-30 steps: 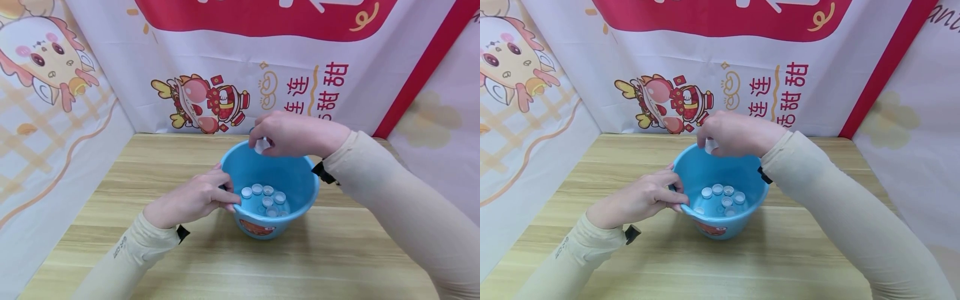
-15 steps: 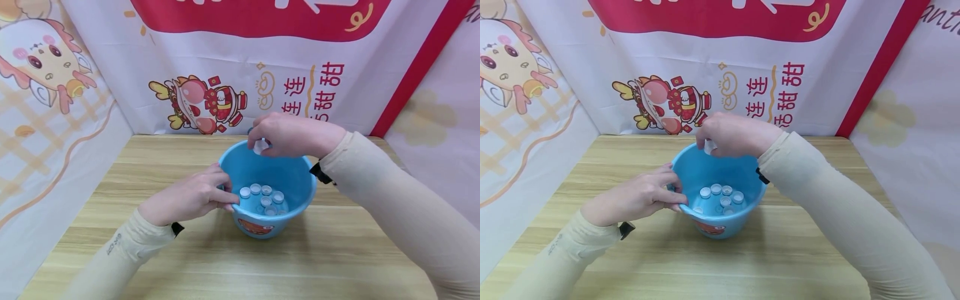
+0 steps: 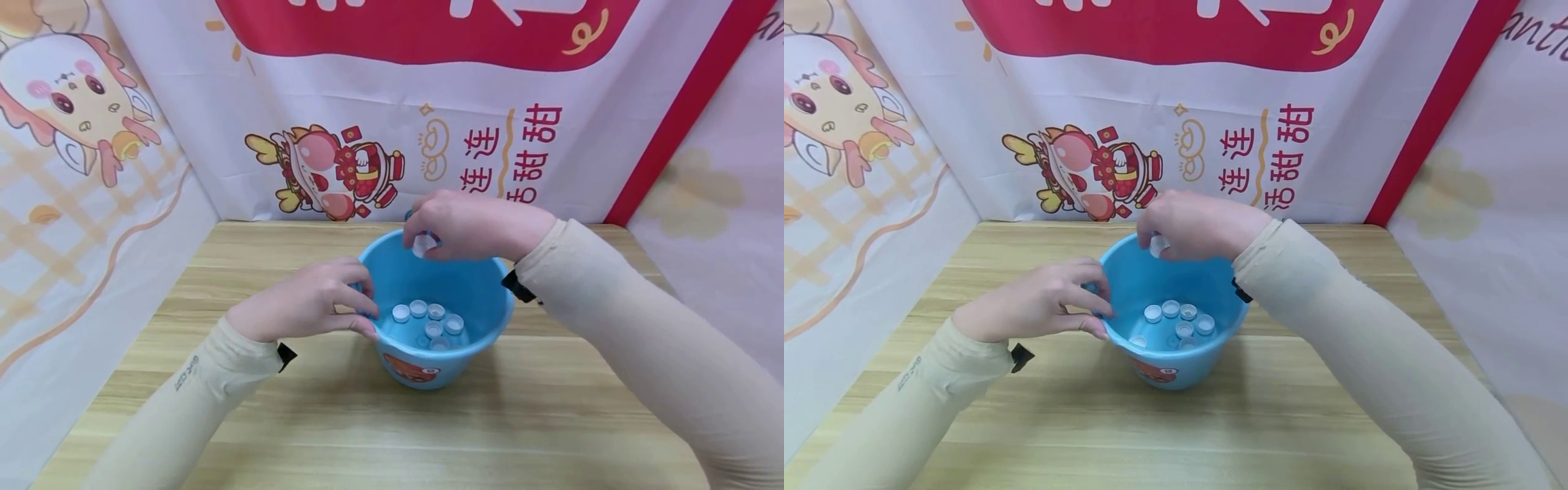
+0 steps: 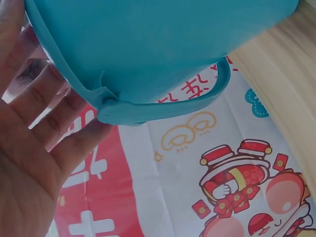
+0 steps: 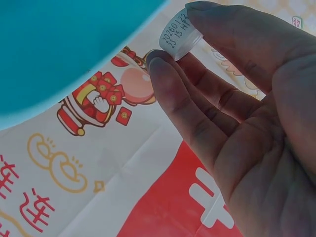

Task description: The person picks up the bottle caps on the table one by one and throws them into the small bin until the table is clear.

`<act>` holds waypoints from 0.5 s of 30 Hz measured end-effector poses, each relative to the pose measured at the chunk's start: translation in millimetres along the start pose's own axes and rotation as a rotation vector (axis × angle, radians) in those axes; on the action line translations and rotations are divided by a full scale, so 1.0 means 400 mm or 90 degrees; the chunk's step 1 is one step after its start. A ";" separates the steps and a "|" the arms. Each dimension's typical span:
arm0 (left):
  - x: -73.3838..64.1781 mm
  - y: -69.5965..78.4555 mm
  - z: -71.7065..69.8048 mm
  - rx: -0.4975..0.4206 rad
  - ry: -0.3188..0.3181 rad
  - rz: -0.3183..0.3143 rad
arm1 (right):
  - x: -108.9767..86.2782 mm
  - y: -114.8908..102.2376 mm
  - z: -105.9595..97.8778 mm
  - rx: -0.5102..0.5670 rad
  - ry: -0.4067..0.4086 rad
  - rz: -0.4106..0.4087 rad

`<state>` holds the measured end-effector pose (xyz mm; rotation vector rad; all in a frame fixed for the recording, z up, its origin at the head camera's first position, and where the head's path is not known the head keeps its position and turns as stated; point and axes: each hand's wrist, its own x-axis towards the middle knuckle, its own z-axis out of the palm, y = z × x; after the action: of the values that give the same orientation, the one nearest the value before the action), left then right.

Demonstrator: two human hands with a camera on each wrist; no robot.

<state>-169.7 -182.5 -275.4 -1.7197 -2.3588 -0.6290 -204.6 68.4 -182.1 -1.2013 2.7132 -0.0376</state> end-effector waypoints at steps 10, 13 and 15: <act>0.004 -0.006 -0.002 -0.016 -0.026 -0.015 | 0.015 0.001 0.013 -0.013 0.003 -0.011; 0.004 -0.005 0.000 -0.016 -0.026 -0.019 | 0.017 0.001 0.014 -0.017 0.004 -0.011; 0.003 -0.004 0.001 -0.017 -0.026 -0.021 | 0.017 0.001 0.014 -0.018 0.004 -0.011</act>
<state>-171.5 -181.6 -275.5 -1.7243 -2.4218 -0.6401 -208.4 63.9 -188.5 -1.2333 2.7172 -0.0057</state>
